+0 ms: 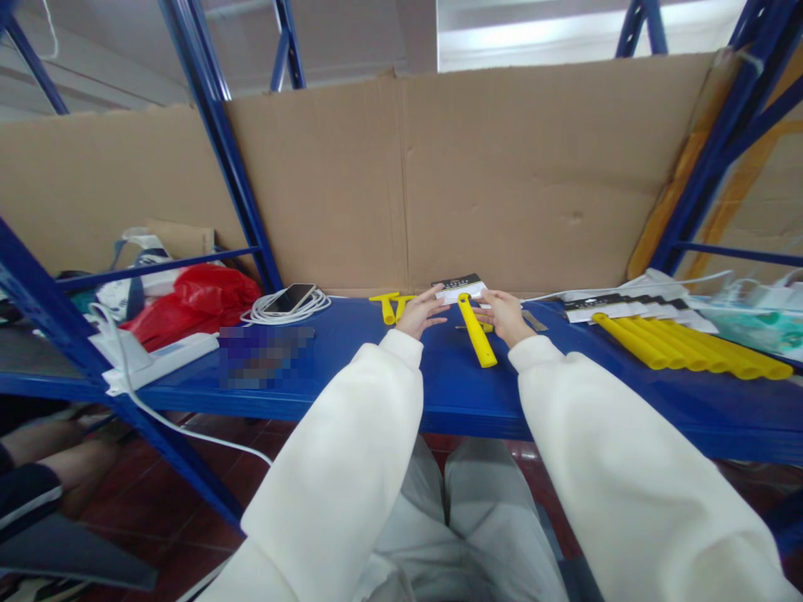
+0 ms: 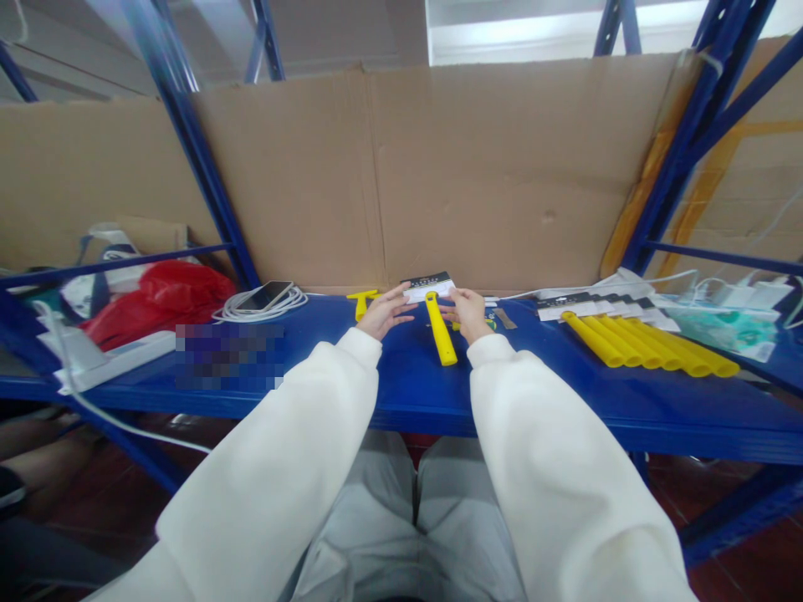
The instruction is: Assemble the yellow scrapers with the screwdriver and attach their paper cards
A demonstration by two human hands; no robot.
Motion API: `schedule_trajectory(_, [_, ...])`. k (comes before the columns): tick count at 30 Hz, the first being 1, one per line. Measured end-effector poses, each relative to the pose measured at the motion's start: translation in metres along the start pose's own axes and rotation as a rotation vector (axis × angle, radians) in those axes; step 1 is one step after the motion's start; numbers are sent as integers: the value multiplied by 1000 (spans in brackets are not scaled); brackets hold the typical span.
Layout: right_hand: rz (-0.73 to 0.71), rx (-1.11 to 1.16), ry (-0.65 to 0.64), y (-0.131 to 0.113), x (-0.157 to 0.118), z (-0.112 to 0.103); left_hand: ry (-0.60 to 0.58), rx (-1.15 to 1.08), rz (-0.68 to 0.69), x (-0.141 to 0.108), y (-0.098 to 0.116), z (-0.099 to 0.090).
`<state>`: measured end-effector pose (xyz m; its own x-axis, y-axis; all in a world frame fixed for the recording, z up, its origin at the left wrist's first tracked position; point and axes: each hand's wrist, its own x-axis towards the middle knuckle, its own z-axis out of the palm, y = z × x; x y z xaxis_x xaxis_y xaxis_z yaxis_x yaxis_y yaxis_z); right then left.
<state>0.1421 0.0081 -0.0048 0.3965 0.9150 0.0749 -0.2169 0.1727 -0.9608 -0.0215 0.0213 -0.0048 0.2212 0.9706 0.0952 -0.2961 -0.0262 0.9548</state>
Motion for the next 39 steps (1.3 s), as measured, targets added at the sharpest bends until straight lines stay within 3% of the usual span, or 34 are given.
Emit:
schedule_trajectory(18, [-51,-197,-32,7,2,4,42,-16,-73,3,-3,1])
schedule_trajectory(23, [-181,-258,-183,18,2,5,51,9,-75,2,-2,1])
schedule_trajectory(28, [-264,-466,-347,20,-6,6,76,39,-90,1,-1,2])
schedule_trajectory(35, [-296,-621,-445,19,-5,5,126,29,-94,0,0,2])
schedule_trajectory(39, [-298,-609,-427,17,-5,6,154,11,-88,1,1,3])
